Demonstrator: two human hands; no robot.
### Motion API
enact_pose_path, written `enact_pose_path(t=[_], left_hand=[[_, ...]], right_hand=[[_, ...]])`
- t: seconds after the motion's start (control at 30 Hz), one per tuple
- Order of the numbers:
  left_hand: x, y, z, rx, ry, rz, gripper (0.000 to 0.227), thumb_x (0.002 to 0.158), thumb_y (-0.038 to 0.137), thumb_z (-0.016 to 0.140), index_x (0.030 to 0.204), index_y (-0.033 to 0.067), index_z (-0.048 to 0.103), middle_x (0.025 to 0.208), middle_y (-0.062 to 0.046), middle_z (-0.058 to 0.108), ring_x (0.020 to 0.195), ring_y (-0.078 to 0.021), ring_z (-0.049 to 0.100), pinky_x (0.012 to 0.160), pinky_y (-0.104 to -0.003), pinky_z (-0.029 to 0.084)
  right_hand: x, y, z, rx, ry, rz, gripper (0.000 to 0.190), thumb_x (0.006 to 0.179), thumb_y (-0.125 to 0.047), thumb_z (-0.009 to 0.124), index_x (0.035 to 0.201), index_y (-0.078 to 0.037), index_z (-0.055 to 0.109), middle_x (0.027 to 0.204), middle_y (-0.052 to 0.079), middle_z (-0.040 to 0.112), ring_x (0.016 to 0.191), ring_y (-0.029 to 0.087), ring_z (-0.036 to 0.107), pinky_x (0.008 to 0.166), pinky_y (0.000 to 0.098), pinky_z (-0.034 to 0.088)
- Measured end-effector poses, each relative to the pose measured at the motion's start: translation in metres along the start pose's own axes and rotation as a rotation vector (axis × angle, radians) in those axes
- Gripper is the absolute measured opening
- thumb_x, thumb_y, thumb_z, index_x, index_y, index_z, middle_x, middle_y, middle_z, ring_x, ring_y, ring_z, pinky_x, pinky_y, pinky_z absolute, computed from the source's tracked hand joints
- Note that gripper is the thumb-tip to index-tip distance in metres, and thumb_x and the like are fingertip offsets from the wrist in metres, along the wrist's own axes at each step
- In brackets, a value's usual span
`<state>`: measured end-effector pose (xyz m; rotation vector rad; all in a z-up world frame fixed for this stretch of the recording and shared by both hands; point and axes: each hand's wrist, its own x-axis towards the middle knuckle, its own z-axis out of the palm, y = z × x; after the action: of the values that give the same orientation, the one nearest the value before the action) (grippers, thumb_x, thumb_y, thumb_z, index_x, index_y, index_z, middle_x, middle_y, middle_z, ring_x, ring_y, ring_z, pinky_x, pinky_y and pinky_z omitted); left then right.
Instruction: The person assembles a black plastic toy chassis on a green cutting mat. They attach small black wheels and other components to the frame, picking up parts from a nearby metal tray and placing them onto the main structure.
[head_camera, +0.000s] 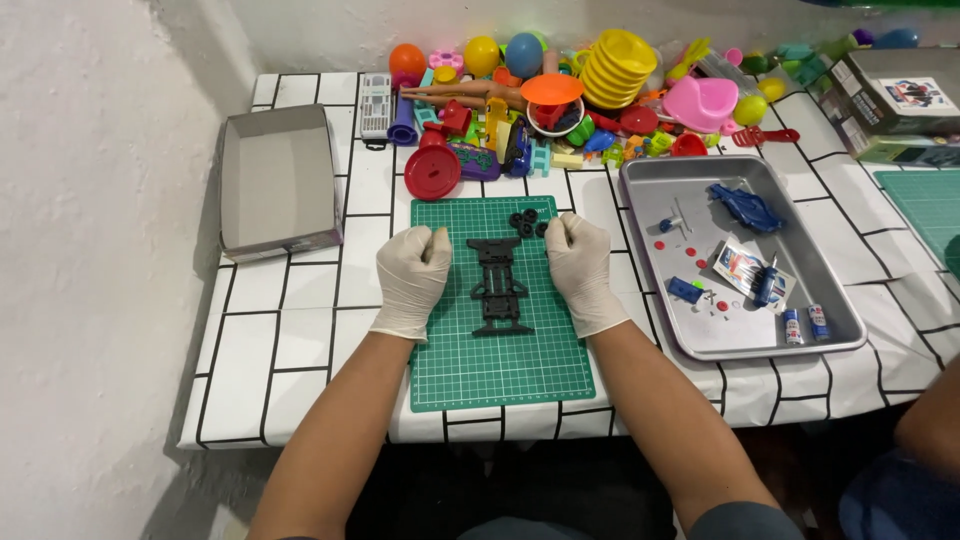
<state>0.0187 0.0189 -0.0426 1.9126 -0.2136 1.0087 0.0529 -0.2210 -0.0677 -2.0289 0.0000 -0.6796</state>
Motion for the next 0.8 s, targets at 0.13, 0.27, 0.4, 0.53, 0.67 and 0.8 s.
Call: enact_pose_path(t=[0.13, 0.27, 0.4, 0.53, 0.67, 0.8], left_hand=[[0.001, -0.005, 0.000, -0.025, -0.017, 0.084, 0.053, 0.093, 0.013, 0.066, 0.050, 0.0202, 0.037, 0.039, 0.007, 0.033, 0.038, -0.0150, 0.040, 0.043, -0.021, 0.035], [0.011, 0.022, -0.012, 0.142, 0.029, 0.294, 0.055, 0.093, 0.066, 0.031, 0.116, 0.0185, 0.049, 0.118, -0.007, 0.045, 0.119, -0.0248, 0.042, 0.110, -0.042, 0.019], [0.010, 0.024, -0.008, 0.213, -0.081, 0.173, 0.118, 0.081, 0.096, 0.011, 0.164, 0.0132, 0.018, 0.170, -0.022, 0.009, 0.158, -0.0380, -0.001, 0.124, -0.049, -0.016], [0.011, 0.035, -0.013, 0.215, -0.131, 0.130, 0.125, 0.077, 0.099, 0.010, 0.166, 0.0112, 0.010, 0.170, -0.025, 0.003, 0.157, -0.0419, -0.005, 0.124, -0.053, -0.015], [0.010, 0.028, -0.009, 0.187, -0.127, 0.146, 0.118, 0.081, 0.094, 0.012, 0.162, 0.0098, 0.022, 0.166, -0.022, 0.018, 0.156, -0.0370, 0.010, 0.125, -0.051, -0.007], [0.008, 0.012, -0.009, 0.055, -0.126, 0.240, 0.063, 0.101, 0.066, 0.036, 0.124, 0.0146, 0.063, 0.107, -0.006, 0.061, 0.115, -0.0263, 0.059, 0.113, -0.044, 0.038]], right_hand=[[-0.005, -0.005, -0.003, 0.043, 0.033, -0.075, 0.039, 0.090, -0.014, 0.063, 0.055, -0.013, 0.048, 0.042, 0.008, 0.037, 0.045, 0.019, 0.042, 0.047, 0.0285, 0.036], [-0.008, -0.039, -0.020, 0.192, -0.020, -0.322, 0.023, 0.107, -0.034, 0.051, 0.106, -0.013, 0.060, 0.098, 0.017, 0.058, 0.096, 0.031, 0.053, 0.087, 0.0418, 0.043], [-0.005, -0.049, -0.028, 0.074, -0.131, -0.466, 0.075, 0.108, -0.067, 0.031, 0.166, -0.020, 0.027, 0.170, 0.018, 0.022, 0.158, 0.038, 0.016, 0.128, 0.0506, 0.013], [-0.024, -0.075, -0.056, 0.117, -0.186, -0.398, 0.093, 0.103, -0.076, 0.030, 0.169, -0.013, 0.011, 0.172, 0.024, 0.009, 0.158, 0.043, 0.005, 0.129, 0.0555, 0.006], [-0.039, -0.080, -0.090, 0.044, -0.236, -0.383, 0.088, 0.097, -0.051, 0.056, 0.166, -0.009, 0.019, 0.168, 0.024, 0.020, 0.155, 0.046, 0.011, 0.126, 0.0587, 0.010], [-0.041, -0.070, -0.138, -0.049, -0.204, -0.107, 0.044, 0.092, -0.018, 0.076, 0.136, -0.019, 0.069, 0.134, 0.005, 0.066, 0.133, 0.026, 0.058, 0.115, 0.0407, 0.041]])
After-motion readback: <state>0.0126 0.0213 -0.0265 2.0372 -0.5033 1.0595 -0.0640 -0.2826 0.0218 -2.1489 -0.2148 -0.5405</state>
